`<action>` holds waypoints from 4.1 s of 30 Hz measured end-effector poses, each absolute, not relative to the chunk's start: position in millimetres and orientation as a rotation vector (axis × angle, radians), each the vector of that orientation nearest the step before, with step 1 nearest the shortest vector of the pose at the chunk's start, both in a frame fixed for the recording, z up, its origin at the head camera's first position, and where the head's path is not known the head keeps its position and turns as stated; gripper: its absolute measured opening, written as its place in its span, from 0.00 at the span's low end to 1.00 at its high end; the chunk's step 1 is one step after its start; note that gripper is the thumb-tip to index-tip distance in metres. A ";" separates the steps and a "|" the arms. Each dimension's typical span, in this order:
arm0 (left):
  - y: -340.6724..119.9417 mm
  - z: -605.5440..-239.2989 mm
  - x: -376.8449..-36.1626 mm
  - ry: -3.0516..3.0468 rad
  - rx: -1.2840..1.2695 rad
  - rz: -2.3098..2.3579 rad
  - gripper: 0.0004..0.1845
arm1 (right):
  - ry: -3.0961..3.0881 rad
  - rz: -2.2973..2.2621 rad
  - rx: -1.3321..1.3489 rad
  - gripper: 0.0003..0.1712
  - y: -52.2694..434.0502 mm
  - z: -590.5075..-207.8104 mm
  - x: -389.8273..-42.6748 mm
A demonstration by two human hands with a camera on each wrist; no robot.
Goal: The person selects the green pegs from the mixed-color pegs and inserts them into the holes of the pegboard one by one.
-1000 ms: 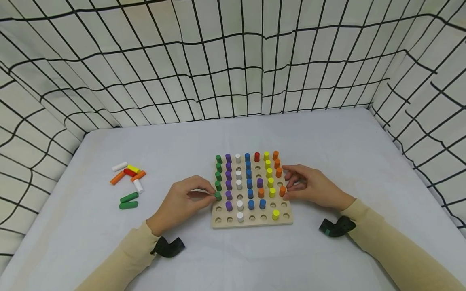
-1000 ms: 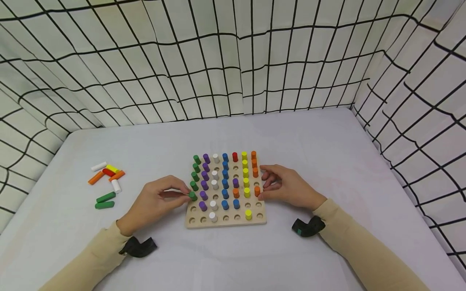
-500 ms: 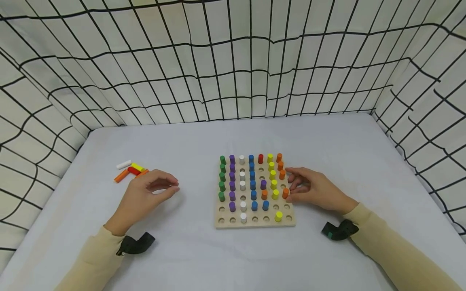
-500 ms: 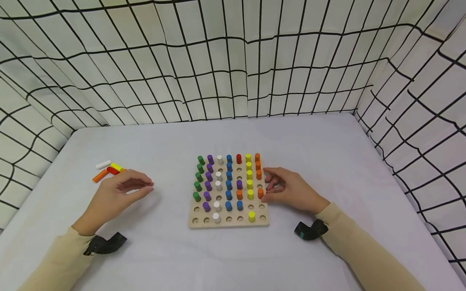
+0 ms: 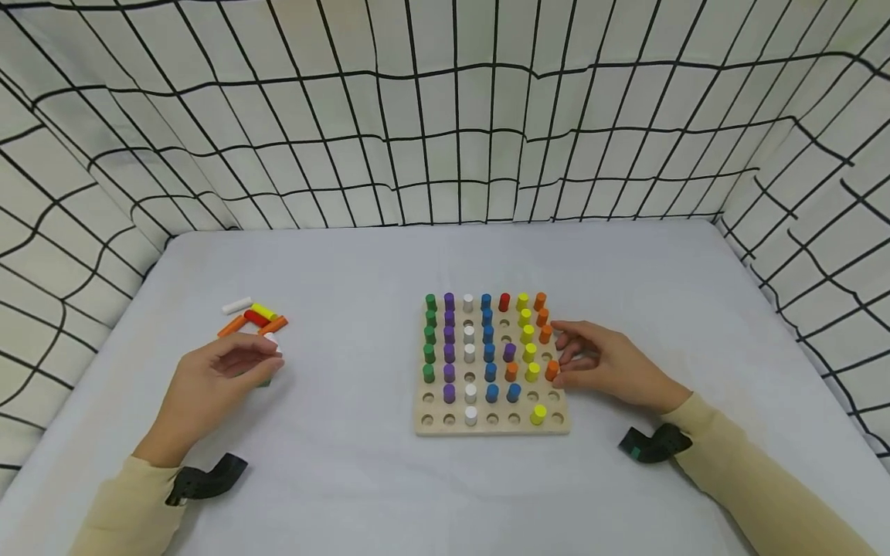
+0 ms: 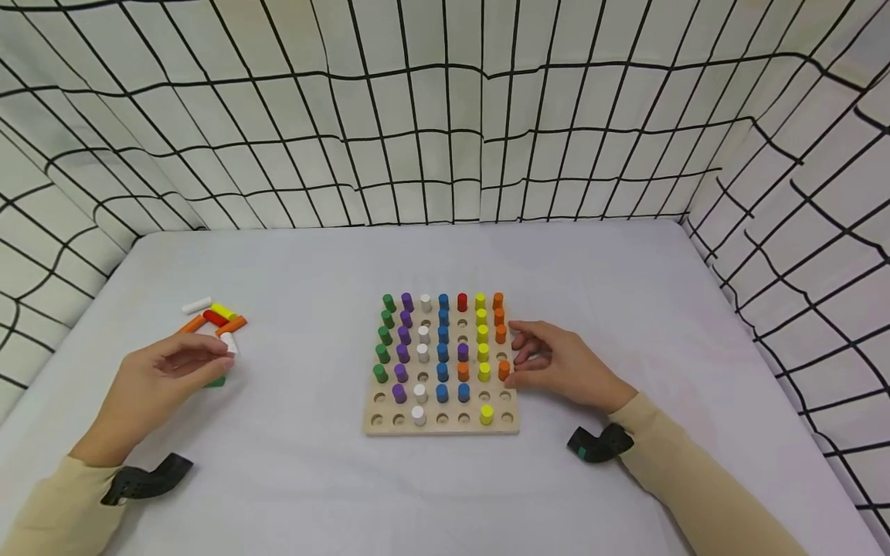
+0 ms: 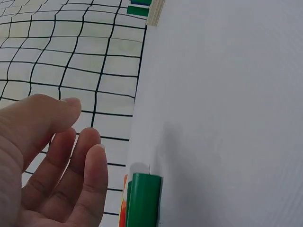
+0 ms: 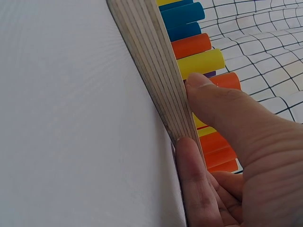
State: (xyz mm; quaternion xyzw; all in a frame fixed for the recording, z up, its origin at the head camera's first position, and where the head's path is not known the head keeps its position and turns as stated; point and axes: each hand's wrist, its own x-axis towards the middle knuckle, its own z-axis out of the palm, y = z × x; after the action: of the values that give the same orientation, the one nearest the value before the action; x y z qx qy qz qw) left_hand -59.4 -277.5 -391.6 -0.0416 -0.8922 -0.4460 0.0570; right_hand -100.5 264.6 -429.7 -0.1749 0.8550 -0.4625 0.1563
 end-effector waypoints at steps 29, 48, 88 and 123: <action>-299.4 -413.1 -59.9 -2.618 -0.115 -1.194 0.15 | 2.439 -1.334 -0.511 0.51 264.4 -426.3 -99.5; -308.0 -407.4 -58.3 -2.843 -0.231 -1.173 0.25 | 2.420 -1.364 -0.526 0.51 266.4 -428.4 -101.0; -308.2 -409.3 -58.6 -2.739 -0.214 -0.989 0.16 | 2.421 -1.388 -0.546 0.49 264.9 -426.8 -100.0; -300.9 -401.1 -55.1 -2.593 -0.122 -0.970 0.18 | 2.435 -1.376 -0.528 0.50 267.3 -425.8 -98.9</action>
State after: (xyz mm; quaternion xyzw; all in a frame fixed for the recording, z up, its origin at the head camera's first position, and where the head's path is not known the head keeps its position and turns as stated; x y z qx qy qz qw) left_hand -55.1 -300.9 -401.1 -0.0434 -0.9197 -0.3441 0.1843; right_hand -98.9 267.3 -425.8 -0.1835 0.8462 -0.4782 0.1468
